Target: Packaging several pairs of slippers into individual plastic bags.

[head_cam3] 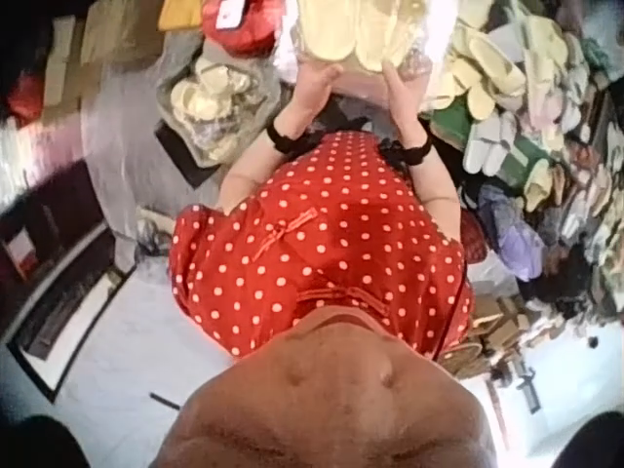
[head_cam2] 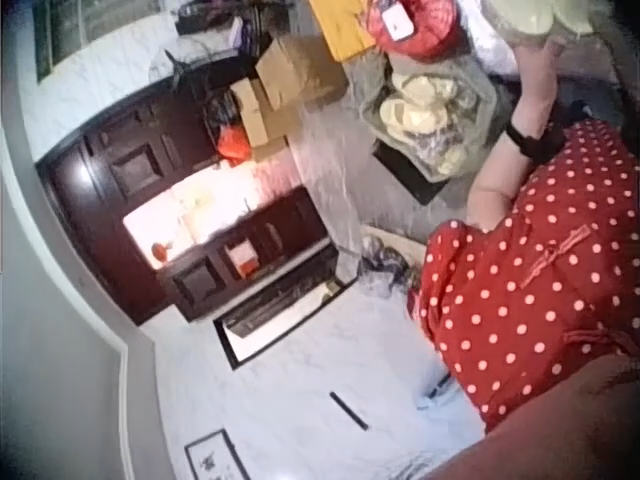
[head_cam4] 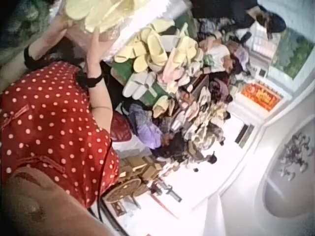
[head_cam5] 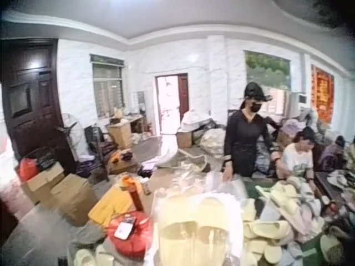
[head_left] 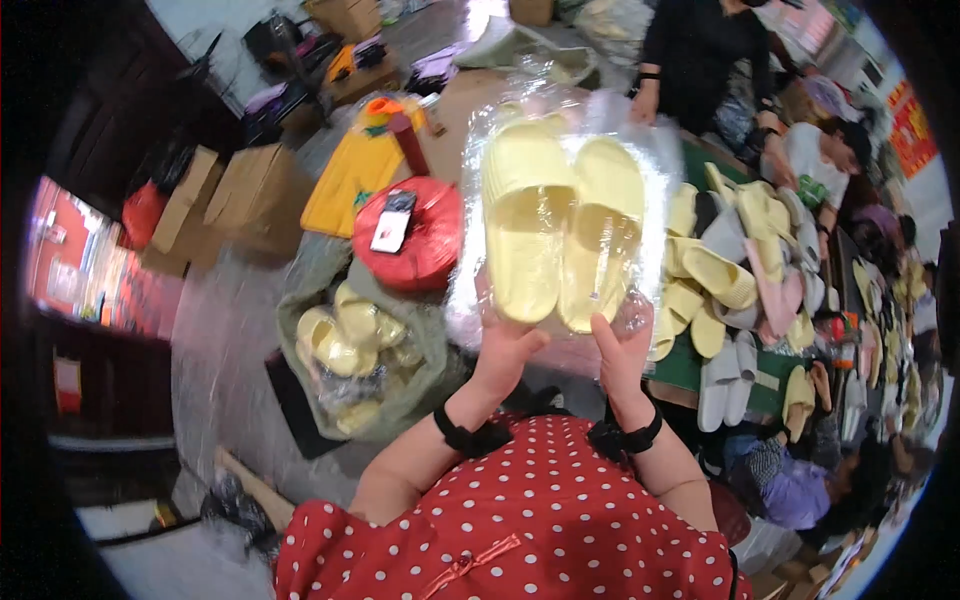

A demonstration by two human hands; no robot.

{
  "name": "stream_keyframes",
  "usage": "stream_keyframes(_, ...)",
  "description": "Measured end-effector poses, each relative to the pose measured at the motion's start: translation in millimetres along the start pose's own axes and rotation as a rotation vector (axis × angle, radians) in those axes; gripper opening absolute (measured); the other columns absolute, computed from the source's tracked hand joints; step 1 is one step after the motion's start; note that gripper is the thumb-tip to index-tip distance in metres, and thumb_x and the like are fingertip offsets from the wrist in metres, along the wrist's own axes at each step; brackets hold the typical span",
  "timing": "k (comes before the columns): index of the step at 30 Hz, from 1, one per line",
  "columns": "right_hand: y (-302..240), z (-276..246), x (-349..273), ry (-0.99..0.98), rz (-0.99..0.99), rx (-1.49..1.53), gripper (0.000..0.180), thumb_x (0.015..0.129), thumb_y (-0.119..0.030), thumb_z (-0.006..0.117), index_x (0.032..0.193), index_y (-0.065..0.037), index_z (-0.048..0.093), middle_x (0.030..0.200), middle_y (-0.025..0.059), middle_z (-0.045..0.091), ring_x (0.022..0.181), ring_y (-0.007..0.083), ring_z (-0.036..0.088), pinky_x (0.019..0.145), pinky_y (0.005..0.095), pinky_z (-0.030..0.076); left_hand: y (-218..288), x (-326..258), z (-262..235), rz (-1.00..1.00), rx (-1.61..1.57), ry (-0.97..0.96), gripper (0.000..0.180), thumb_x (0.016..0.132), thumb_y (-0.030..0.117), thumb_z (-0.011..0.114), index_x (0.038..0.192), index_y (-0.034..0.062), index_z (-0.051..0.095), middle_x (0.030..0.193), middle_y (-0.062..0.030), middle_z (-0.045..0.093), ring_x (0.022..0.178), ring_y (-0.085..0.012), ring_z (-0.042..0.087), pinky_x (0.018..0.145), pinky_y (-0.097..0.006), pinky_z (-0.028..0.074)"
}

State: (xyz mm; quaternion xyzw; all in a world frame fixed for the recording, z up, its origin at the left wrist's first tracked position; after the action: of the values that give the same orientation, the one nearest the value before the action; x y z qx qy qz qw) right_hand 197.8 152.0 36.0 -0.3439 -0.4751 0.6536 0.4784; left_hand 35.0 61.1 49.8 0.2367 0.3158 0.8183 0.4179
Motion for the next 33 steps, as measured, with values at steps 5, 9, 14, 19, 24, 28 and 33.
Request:
stream_keyframes(5,14.0,58.2,-19.2,-0.223,-0.109,-0.205,0.053,0.079,-0.006,0.076,0.122,-0.002,0.045,0.122,0.0123,0.045,0.122,0.0239,0.044,0.101,0.0362,0.040,36.5,-10.7,-34.0,0.043,0.329,0.247,0.056,0.080,0.000,0.076,0.130,0.0013,0.052,0.128,-0.0081,0.058,0.114,-0.0165,0.058,0.096,-0.032,0.048)
stream_keyframes(9,-2.9,121.9,-32.4,-0.602,-0.308,-0.512,0.054,0.074,-0.018,0.083,0.114,-0.004,0.049,0.125,0.0178,0.045,0.119,0.0314,0.046,0.097,0.0391,0.043,107.0,-38.6,-92.3,0.110,0.503,0.567,0.040,0.083,-0.001,0.072,0.120,-0.0019,0.060,0.116,-0.0087,0.066,0.103,-0.0158,0.063,0.089,-0.030,0.051)
stream_keyframes(14,3.9,126.0,-19.6,-0.620,-0.163,-0.480,0.048,0.077,-0.013,0.079,0.116,-0.005,0.052,0.129,0.0127,0.047,0.097,0.0208,0.059,0.080,0.0306,0.050,233.4,-83.8,-205.4,0.162,0.868,0.655,0.039,0.080,-0.002,0.074,0.118,-0.0028,0.063,0.110,-0.0086,0.069,0.099,-0.0150,0.065,0.087,-0.029,0.051)
stream_keyframes(19,23.4,112.7,-17.7,-0.610,-0.070,-0.591,0.019,0.083,-0.005,0.069,0.100,-0.004,0.062,0.091,0.0047,0.063,0.074,0.0149,0.062,0.066,0.0282,0.049,253.1,-120.6,-298.5,-0.240,1.260,0.441,0.051,0.077,-0.007,0.070,0.127,0.0012,0.059,0.114,-0.0076,0.068,0.104,-0.0166,0.063,0.092,-0.031,0.049)
stream_keyframes(24,95.1,176.2,-89.0,-1.280,-0.103,-0.592,0.033,0.084,-0.012,0.067,0.115,-0.004,0.061,0.116,0.0104,0.063,0.092,0.0274,0.066,0.075,0.0358,0.053,187.9,-99.5,-318.5,-0.517,1.638,0.030,0.062,0.070,0.003,0.072,0.130,0.0125,0.057,0.110,-0.0173,0.068,0.105,-0.0332,0.065,0.093,-0.038,0.050)
stream_keyframes(28,210.1,198.2,-117.7,-1.480,-0.068,-0.741,0.051,0.080,-0.005,0.065,0.130,-0.006,0.053,0.141,0.0111,0.049,0.102,0.0317,0.064,0.081,0.0395,0.054,134.0,-77.5,-332.9,-0.622,1.669,-0.128,0.066,0.069,0.007,0.073,0.132,0.0135,0.054,0.109,-0.0192,0.068,0.104,-0.0366,0.064,0.091,-0.042,0.051)
stream_keyframes(33,327.2,197.6,-149.8,-1.758,-0.070,-1.166,0.089,0.074,-0.003,0.066,0.152,-0.015,0.024,0.154,0.0115,0.031,0.095,0.0333,0.066,0.080,0.0436,0.054,94.8,-73.6,-359.8,-0.839,1.722,-0.208,0.073,0.068,0.009,0.075,0.136,0.0113,0.049,0.112,-0.0221,0.066,0.105,-0.0397,0.062,0.089,-0.044,0.050)
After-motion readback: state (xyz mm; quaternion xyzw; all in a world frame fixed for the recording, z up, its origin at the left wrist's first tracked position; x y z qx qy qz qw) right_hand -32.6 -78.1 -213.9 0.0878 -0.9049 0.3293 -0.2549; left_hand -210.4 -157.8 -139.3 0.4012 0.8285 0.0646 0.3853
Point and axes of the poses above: each hand's wrist, its own x-axis towards the middle knuckle, its own z-axis out of the palm, y = z × x, the point moved 10 cm from there along x, towards the middle knuckle
